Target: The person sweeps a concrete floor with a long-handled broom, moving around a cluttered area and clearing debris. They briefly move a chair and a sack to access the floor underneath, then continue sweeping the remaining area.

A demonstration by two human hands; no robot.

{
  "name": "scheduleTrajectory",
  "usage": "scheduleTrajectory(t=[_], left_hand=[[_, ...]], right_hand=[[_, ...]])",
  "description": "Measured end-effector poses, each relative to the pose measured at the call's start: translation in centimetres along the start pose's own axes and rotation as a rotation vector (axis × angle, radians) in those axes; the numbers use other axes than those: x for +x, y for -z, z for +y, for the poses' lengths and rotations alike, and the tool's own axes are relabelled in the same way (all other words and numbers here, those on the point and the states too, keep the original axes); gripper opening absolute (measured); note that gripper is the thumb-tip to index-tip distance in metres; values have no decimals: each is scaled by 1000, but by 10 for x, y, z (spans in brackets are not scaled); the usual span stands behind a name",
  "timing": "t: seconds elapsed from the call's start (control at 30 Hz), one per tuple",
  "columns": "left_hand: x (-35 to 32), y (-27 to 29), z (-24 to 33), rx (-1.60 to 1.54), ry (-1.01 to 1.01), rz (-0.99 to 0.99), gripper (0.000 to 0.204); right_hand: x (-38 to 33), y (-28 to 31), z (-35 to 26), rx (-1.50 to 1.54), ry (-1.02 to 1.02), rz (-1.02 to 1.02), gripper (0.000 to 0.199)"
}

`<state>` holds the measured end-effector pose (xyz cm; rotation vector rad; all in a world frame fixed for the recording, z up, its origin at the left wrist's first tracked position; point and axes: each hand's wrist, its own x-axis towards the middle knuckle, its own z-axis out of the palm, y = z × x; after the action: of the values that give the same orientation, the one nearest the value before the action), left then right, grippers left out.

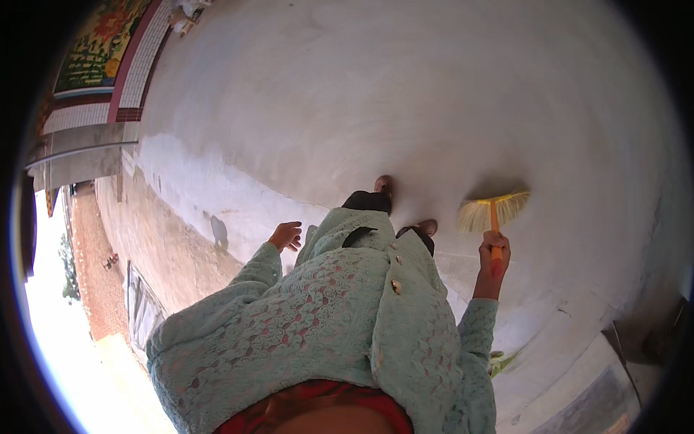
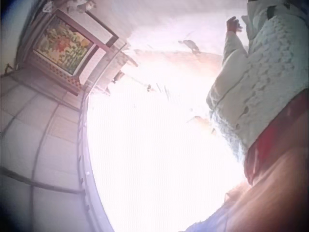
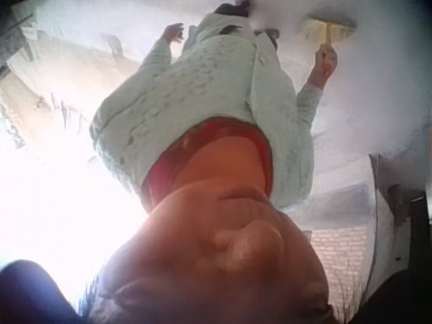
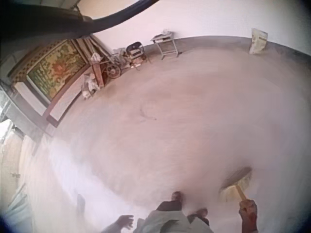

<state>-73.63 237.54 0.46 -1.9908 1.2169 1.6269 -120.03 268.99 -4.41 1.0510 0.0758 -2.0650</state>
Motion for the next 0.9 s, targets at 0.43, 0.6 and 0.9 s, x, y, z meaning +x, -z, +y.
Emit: scheduleTrajectory(t=[0.43,0.6,0.9], left_hand=[[37,-17,-75,-469,188,72,40],[44,-10,-52,-531,189,51,40],[3,9,47,-568,-52,212,41]], right_hand=[[51,-165,151,-545,-250,-119,29],[17,-162,200,-740,-490,-21,42],[126,-132,205,-690,-948,307,12]])
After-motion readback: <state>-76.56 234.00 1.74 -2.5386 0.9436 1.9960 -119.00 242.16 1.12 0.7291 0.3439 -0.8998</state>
